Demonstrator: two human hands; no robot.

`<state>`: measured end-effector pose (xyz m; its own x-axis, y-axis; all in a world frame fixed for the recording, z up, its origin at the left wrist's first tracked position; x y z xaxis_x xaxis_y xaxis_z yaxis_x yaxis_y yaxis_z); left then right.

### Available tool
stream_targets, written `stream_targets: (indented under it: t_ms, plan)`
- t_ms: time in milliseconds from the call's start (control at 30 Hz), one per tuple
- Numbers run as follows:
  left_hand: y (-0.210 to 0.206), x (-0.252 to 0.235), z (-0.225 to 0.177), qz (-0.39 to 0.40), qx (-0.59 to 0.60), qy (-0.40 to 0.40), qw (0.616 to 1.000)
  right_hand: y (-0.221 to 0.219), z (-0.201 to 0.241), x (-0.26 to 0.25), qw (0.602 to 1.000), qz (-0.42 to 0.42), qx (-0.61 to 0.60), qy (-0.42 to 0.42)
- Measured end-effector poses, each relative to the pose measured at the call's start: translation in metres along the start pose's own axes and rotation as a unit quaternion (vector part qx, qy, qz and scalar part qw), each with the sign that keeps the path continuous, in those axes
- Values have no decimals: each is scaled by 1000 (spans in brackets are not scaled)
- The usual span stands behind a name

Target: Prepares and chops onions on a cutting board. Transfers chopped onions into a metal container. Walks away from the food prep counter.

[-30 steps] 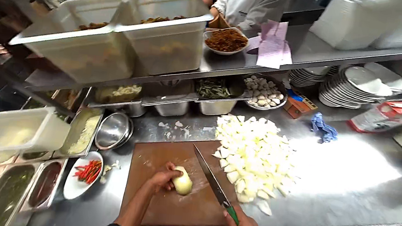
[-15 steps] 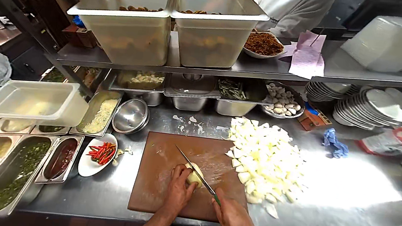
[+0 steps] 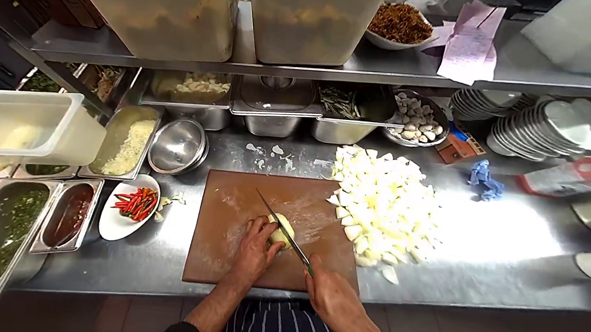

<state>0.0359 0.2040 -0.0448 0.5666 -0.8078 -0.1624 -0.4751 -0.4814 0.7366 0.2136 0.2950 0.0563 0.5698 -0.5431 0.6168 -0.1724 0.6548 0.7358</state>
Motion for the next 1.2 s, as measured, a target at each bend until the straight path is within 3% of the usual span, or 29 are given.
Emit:
stream_targets:
  t_ms: [300,500,633,867,1100,1200]
  plan:
    - [-1,0,1,3,1,1,1000,-22,19,-41,999,-51,5,-6]
    - [2,-3,-6,32,-19,22,999,2,32,-34,999,-22,29,-10]
    - [2,2,-8,46,-39,37,998,-31,11,-49,998,-65,2,17]
    - [3,0,-16,55,-48,50,996,-25,-9,-30,999,-44,4,28]
    - [5,1,-24,114,-91,51,988,-34,-45,-56,981,-18,-180,68]
    - [8,0,-23,142,-112,47,982,-36,-45,-52,984,-53,-156,60]
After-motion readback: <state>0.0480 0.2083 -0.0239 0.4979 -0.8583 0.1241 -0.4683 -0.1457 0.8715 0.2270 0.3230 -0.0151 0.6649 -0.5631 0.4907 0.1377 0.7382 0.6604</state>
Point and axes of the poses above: each hand's wrist, its own x-axis away from the middle knuckle, its own y-axis out of the back of the hand, z = x × y, the point moved 3 cm from there along -x, towards the middle knuckle, and after that the axes turned 7 degrees about -z, right-handed, at the moved point
